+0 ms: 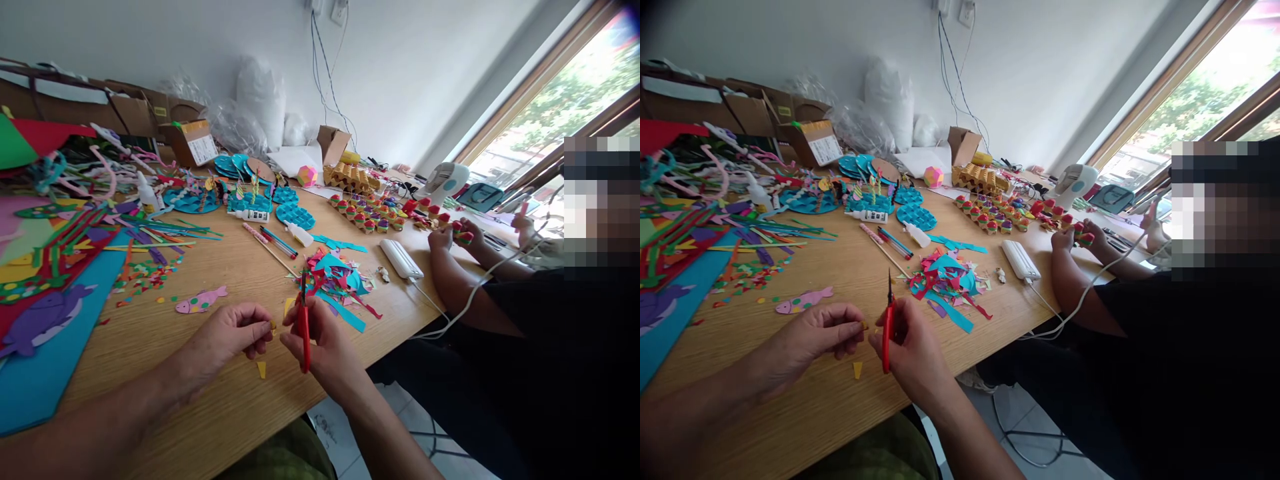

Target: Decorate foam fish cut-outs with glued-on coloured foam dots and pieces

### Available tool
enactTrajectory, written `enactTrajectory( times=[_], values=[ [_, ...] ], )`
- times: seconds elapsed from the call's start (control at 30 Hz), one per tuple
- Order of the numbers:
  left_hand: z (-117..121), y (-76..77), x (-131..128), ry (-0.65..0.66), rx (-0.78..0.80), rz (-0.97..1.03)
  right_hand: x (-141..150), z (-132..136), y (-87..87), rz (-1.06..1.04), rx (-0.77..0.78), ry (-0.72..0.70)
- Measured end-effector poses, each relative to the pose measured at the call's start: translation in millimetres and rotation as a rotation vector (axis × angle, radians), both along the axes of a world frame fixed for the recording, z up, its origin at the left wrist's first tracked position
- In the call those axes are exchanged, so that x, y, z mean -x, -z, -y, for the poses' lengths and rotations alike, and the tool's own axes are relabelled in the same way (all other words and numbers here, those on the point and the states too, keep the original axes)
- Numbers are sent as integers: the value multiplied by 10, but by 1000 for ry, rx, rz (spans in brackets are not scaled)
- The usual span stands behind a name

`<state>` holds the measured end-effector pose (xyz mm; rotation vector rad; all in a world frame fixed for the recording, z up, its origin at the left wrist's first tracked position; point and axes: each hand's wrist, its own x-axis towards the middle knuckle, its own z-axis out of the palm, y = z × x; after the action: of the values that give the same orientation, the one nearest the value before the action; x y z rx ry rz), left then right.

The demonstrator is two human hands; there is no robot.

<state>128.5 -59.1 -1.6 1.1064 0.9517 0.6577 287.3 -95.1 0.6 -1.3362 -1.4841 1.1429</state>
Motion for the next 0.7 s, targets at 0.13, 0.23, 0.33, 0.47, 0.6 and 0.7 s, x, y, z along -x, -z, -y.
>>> enactTrajectory(
  times=[0.13,0.23,0.33,0.47,0.6,0.7],
  values=[
    [-44,58,-3,79,-96,-92,65,-92,-27,133,-48,14],
    [-57,102,17,111,-156,-119,86,-131,-24,191,-72,-12],
    [-56,101,29,120,-157,-125,88,-160,-7,151,-61,-18],
    [-54,47,57,112,-110,-111,73,-200,-9,-96,41,-41],
    [-77,36,105,97,-131,-115,57,-228,-52,-228,104,-58],
    [-93,49,103,100,-150,-150,59,-239,-65,-223,83,-52]
  ],
)
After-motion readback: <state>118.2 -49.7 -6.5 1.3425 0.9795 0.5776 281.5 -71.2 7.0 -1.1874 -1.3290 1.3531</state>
